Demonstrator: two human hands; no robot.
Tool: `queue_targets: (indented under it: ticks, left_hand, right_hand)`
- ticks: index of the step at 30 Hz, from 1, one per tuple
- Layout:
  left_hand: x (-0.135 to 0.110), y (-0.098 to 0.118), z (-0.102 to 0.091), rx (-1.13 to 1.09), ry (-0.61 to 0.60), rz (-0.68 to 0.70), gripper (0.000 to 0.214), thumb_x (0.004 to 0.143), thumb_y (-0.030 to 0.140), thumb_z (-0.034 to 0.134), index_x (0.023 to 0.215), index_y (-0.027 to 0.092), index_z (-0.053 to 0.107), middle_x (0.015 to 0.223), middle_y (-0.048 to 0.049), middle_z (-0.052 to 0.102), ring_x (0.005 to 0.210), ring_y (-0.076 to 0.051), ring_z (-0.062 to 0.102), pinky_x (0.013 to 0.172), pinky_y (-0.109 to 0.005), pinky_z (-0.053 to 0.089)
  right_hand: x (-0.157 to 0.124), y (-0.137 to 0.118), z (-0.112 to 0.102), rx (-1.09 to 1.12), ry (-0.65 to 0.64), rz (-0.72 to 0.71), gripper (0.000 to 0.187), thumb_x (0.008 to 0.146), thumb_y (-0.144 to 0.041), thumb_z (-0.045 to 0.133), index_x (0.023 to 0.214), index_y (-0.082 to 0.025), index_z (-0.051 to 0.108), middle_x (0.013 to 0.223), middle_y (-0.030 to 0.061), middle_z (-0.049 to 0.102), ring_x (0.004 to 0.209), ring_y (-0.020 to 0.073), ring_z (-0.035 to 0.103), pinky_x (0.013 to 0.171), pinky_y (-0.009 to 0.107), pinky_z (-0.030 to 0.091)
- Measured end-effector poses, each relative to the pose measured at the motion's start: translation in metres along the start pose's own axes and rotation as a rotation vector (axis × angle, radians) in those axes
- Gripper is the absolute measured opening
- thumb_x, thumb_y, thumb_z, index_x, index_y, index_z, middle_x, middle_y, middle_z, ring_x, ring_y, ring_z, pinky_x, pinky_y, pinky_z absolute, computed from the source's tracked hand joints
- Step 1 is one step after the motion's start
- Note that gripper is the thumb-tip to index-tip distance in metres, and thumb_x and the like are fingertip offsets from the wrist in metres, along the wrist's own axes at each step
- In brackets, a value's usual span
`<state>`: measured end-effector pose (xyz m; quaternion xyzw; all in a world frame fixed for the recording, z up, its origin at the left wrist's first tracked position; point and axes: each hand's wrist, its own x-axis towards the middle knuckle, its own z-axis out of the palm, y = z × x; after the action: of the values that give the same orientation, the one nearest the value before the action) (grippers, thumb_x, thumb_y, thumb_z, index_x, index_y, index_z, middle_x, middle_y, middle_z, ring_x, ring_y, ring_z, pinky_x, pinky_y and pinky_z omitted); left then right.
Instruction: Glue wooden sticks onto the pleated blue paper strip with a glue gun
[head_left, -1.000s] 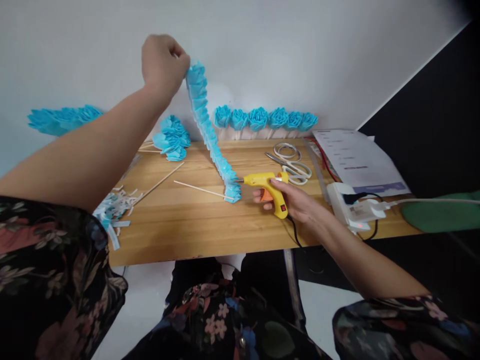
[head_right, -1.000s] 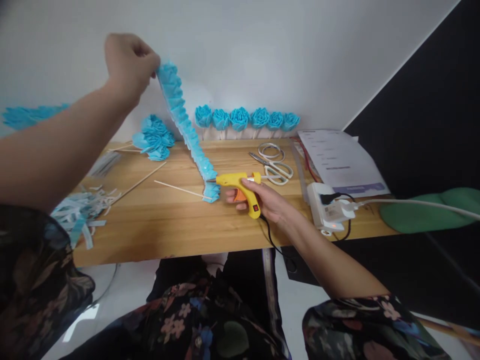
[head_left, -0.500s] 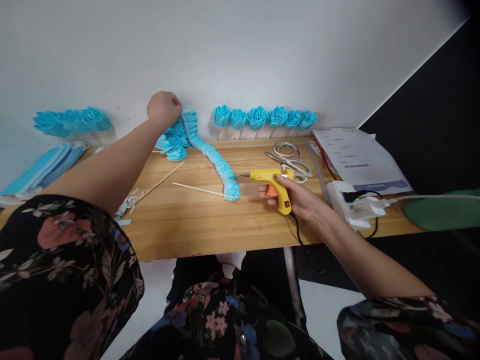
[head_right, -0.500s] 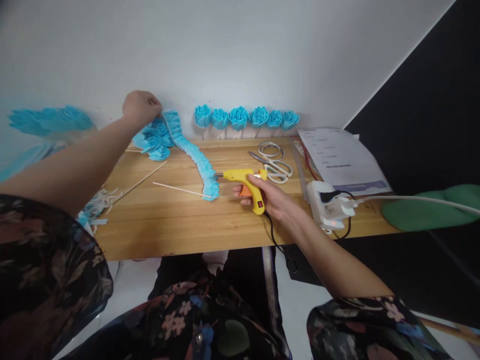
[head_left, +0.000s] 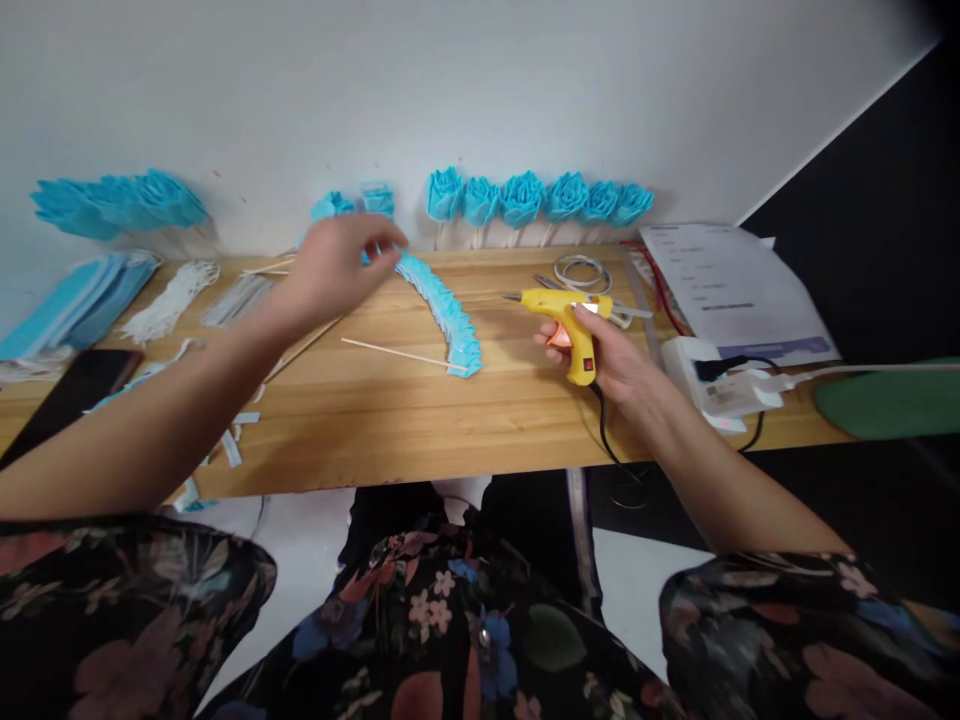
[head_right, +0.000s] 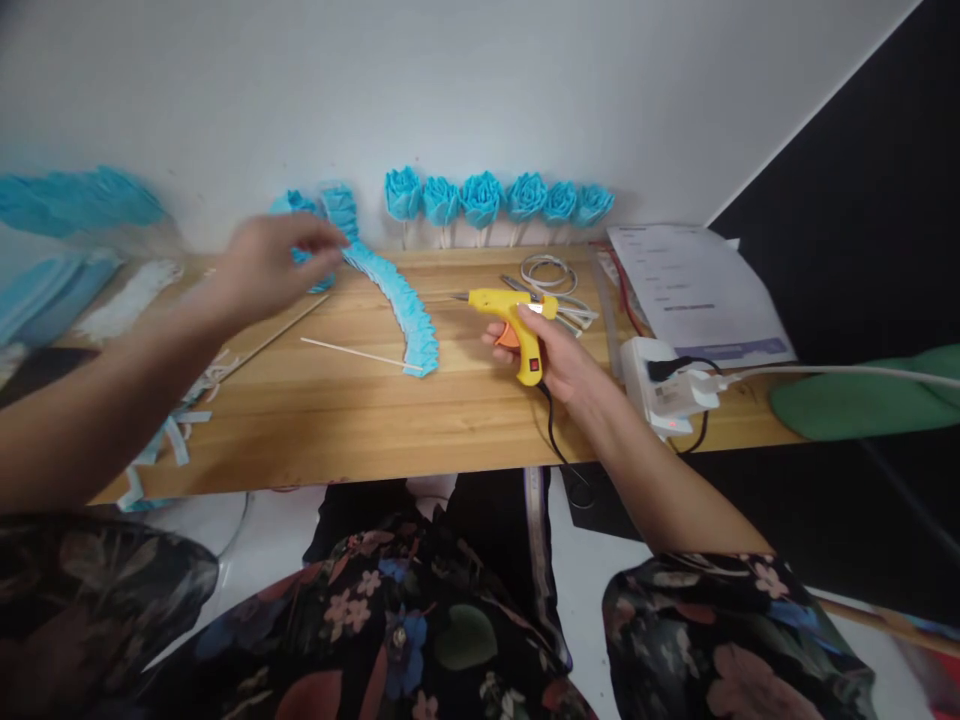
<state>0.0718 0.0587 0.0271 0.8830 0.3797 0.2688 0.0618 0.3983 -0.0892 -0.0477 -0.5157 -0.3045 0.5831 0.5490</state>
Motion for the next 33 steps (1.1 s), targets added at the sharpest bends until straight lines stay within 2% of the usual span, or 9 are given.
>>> queue_targets:
  ticks: [2,4,8,12,17,21,24,28,33]
  left_hand:
    - [-0.030,0.004,0.016,-0.040,-0.186,0.071,0.025,0.095,0.030,0.058,0.109,0.019,0.076,0.102,-0.0042,0.077,0.091,-0.020,0.068,0.082,-0.030,0.048]
    - [-0.051,0.000,0.034,-0.044,-0.288,0.145,0.025,0.096,0.033,0.059,0.108,0.019,0.076,0.105,-0.0065,0.078,0.095,-0.022,0.071,0.085,-0.032,0.050]
    - [-0.069,-0.009,0.061,-0.019,-0.348,0.283,0.024,0.098,0.030,0.058,0.110,0.017,0.075,0.112,-0.0117,0.078,0.103,-0.026,0.070,0.093,-0.038,0.050]
    - [-0.066,-0.012,0.074,0.017,-0.357,0.296,0.020,0.099,0.027,0.056,0.096,0.018,0.074,0.098,-0.0090,0.077,0.093,-0.024,0.068,0.084,-0.034,0.047]
    - [-0.070,-0.018,0.074,-0.052,-0.362,0.286,0.024,0.102,0.030,0.053,0.091,0.019,0.072,0.091,-0.0056,0.075,0.083,-0.020,0.066,0.078,-0.032,0.043]
    - [-0.078,-0.022,0.065,-0.128,-0.342,0.296,0.032,0.106,0.033,0.050,0.089,0.019,0.073,0.088,-0.0073,0.073,0.081,-0.021,0.065,0.077,-0.033,0.044]
    - [-0.081,-0.022,0.060,-0.180,-0.348,0.273,0.031,0.105,0.032,0.052,0.089,0.019,0.074,0.087,-0.0074,0.073,0.080,-0.022,0.065,0.075,-0.034,0.045]
    - [-0.081,-0.021,0.060,-0.230,-0.359,0.254,0.028,0.105,0.031,0.054,0.089,0.019,0.073,0.086,-0.0072,0.073,0.079,-0.021,0.064,0.075,-0.034,0.045]
    - [-0.082,-0.022,0.062,-0.252,-0.354,0.227,0.025,0.104,0.030,0.055,0.089,0.019,0.073,0.087,-0.0065,0.073,0.080,-0.021,0.065,0.077,-0.032,0.045]
  right_hand:
    - [0.004,0.002,0.002,-0.028,-0.025,-0.034,0.027,0.094,-0.047,0.075,0.106,-0.023,0.071,0.090,0.0043,0.081,0.087,0.0183,0.080,0.064,0.023,0.067]
    - [0.011,0.001,0.008,-0.061,-0.051,-0.066,0.028,0.094,-0.048,0.077,0.105,-0.022,0.071,0.089,0.0048,0.080,0.087,0.0184,0.080,0.064,0.023,0.067]
    - [0.032,-0.011,0.023,-0.168,-0.094,-0.152,0.026,0.092,-0.042,0.079,0.102,-0.020,0.072,0.087,0.0048,0.080,0.083,0.0172,0.078,0.064,0.022,0.065]
    - [0.053,-0.029,0.032,-0.349,-0.151,-0.241,0.021,0.090,-0.038,0.082,0.095,-0.019,0.074,0.084,0.0049,0.079,0.083,0.0175,0.077,0.068,0.024,0.065]
    - [0.062,-0.031,0.031,-0.447,-0.308,-0.257,0.023,0.088,-0.040,0.084,0.094,-0.019,0.076,0.085,0.0059,0.080,0.078,0.0174,0.075,0.068,0.025,0.064]
    - [0.056,-0.012,0.023,-0.376,-0.313,-0.199,0.041,0.080,-0.055,0.086,0.095,-0.020,0.074,0.077,0.0039,0.077,0.076,0.0198,0.076,0.065,0.028,0.064]
    - [0.052,-0.001,0.017,-0.387,-0.358,-0.144,0.050,0.074,-0.059,0.088,0.101,-0.019,0.075,0.073,0.0028,0.075,0.070,0.0186,0.073,0.065,0.028,0.063]
    - [0.049,-0.001,0.017,-0.475,-0.456,-0.149,0.054,0.074,-0.066,0.085,0.097,-0.018,0.078,0.072,0.0032,0.075,0.067,0.0167,0.071,0.066,0.028,0.062]
    - [0.047,-0.006,0.021,-0.551,-0.470,-0.144,0.057,0.075,-0.073,0.082,0.092,-0.019,0.079,0.071,0.0040,0.075,0.068,0.0178,0.071,0.066,0.029,0.061]
